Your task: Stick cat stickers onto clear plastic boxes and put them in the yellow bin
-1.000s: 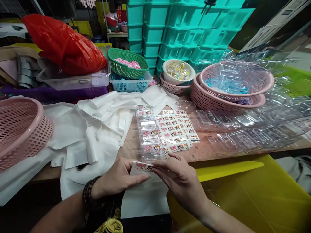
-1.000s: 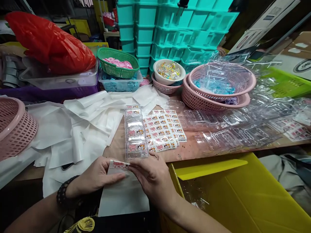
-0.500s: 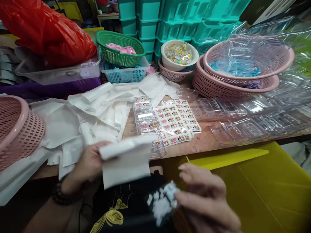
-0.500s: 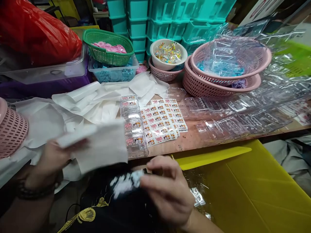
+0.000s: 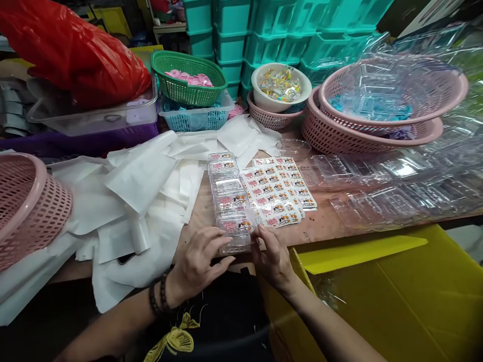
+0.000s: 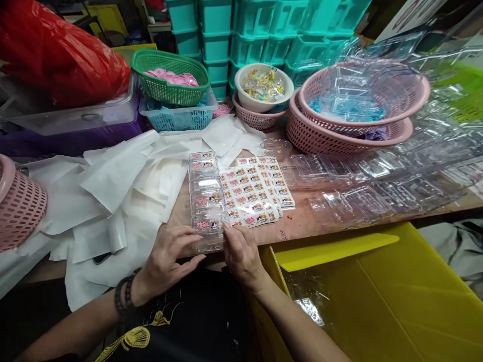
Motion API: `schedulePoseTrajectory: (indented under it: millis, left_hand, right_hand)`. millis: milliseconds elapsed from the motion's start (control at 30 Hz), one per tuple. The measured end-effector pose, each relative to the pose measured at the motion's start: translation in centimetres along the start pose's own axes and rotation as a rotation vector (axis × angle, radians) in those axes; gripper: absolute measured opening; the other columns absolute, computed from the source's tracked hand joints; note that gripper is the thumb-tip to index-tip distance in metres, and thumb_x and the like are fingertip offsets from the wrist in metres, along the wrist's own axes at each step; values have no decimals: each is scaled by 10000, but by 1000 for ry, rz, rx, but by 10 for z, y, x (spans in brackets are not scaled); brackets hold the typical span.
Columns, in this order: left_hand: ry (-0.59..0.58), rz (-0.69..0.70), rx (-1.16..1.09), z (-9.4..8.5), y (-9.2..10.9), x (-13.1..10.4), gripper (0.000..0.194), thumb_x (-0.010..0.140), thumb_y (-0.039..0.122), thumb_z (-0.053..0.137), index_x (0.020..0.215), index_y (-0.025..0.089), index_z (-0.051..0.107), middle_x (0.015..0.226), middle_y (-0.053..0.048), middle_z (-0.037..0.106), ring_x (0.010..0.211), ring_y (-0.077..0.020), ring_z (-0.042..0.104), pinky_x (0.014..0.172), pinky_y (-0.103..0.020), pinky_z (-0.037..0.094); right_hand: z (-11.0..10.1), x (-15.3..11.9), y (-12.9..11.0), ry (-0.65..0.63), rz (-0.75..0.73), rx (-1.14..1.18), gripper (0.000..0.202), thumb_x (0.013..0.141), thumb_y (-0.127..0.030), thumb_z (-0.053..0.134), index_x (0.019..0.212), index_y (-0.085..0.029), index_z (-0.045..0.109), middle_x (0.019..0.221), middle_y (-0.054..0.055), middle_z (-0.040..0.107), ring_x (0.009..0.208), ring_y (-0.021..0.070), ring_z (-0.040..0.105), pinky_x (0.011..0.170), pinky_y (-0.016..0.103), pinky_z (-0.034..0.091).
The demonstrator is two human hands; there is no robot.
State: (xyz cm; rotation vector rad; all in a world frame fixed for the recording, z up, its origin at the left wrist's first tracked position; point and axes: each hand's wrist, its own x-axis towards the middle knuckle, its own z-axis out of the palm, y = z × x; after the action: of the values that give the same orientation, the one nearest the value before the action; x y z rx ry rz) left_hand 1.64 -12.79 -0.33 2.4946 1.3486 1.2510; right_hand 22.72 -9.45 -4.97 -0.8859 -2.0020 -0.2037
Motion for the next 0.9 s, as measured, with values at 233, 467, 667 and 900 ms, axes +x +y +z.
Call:
schedulePoseTrajectory:
  millis: [233,467,667,900]
  left_hand:
    - [163,79,-13,30,-10,-14,271,891,78,637,1148,161,655,988,-83,738,1012,-223,692,865,-367,620]
    - [184,127,-68,37,-12,-22,236,869,76,658,1092,149,672,1040,-107,757,1206,-311,636,904,-459,624]
    - [168,32,48,34,-7,-33,268,859,100,687,1109,196,682,1100,-99,689,1095,-257,650,898,-426,609]
    - [305,-122,-37,42,1,-41,245,853,73,681,1069,184,648,996,-61,665,903,-170,678,807,-297,610]
  right_hand:
    - [0,-10,12,-19,-88,58,797,881,4,563,1565,-188,204,984,106,757,887,221,729,720,340,650]
    - [1,-24,17,-33,-104,154,733,890,-32,562,1539,-228,283,1029,105,756,979,248,717,777,394,651]
    - [-10,-10,2,-88,4,162,778,866,-59,611,1529,-260,259,1068,102,718,939,224,696,764,386,635]
    - [-76,44,-11,-69,642,486,121,854,-240,695,975,-246,690,1072,86,612,1004,212,623,790,336,568]
